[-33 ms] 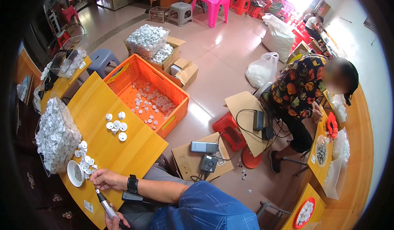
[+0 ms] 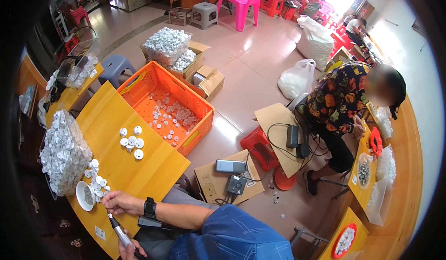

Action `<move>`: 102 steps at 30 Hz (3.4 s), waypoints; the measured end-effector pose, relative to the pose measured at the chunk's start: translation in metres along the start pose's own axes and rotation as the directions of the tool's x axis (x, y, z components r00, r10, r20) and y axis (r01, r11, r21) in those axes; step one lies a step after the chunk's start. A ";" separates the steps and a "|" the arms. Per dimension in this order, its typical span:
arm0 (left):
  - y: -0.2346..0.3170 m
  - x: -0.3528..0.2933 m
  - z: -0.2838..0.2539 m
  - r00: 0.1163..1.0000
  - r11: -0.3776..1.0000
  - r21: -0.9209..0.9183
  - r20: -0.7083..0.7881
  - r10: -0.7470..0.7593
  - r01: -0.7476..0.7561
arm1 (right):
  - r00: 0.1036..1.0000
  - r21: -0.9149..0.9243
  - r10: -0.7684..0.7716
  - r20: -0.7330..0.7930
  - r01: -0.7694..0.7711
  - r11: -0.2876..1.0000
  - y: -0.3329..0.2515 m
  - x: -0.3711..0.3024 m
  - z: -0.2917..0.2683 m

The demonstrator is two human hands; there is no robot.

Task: Using an electric screwdriver to attach screws to small white plastic housings for assembly.

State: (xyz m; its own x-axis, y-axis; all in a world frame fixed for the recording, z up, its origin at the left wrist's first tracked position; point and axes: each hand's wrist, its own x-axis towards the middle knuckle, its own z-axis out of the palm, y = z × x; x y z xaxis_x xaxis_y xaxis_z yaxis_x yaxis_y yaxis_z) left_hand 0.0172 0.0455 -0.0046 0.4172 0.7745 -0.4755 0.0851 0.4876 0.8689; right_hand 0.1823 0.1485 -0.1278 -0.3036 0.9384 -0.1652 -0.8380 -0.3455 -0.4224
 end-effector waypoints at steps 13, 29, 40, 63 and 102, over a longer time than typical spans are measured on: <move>-0.009 0.004 -0.004 0.999 0.999 -0.043 0.028 0.018 -0.017 | 0.999 -0.023 -0.029 -0.034 0.028 0.999 -0.002 0.006 -0.001; -0.032 0.015 0.000 0.989 0.994 0.012 -0.098 0.113 -0.112 | 0.999 -0.265 0.039 0.000 -0.037 0.964 -0.022 -0.020 0.003; -0.046 0.006 -0.016 0.979 0.989 0.016 -0.140 0.151 -0.150 | 0.863 -0.978 -0.496 0.090 0.172 0.122 -0.044 -0.010 0.010; -0.054 0.018 -0.006 0.996 0.991 -0.104 -0.024 0.083 -0.085 | 0.945 -0.734 -0.322 -0.057 0.179 0.655 -0.034 -0.031 -0.024; -0.048 0.036 0.000 0.999 0.999 -0.015 0.022 0.040 -0.040 | 0.911 -0.795 -0.410 -0.042 0.218 0.567 -0.026 -0.023 -0.036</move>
State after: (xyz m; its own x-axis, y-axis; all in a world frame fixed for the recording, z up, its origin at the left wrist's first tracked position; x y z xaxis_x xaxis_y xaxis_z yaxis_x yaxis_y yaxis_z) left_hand 0.0286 0.0501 -0.0637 0.4402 0.7844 -0.4370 0.0549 0.4623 0.8850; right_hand 0.2273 0.1354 -0.1454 0.0865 0.9961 -0.0150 -0.1808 0.0009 -0.9835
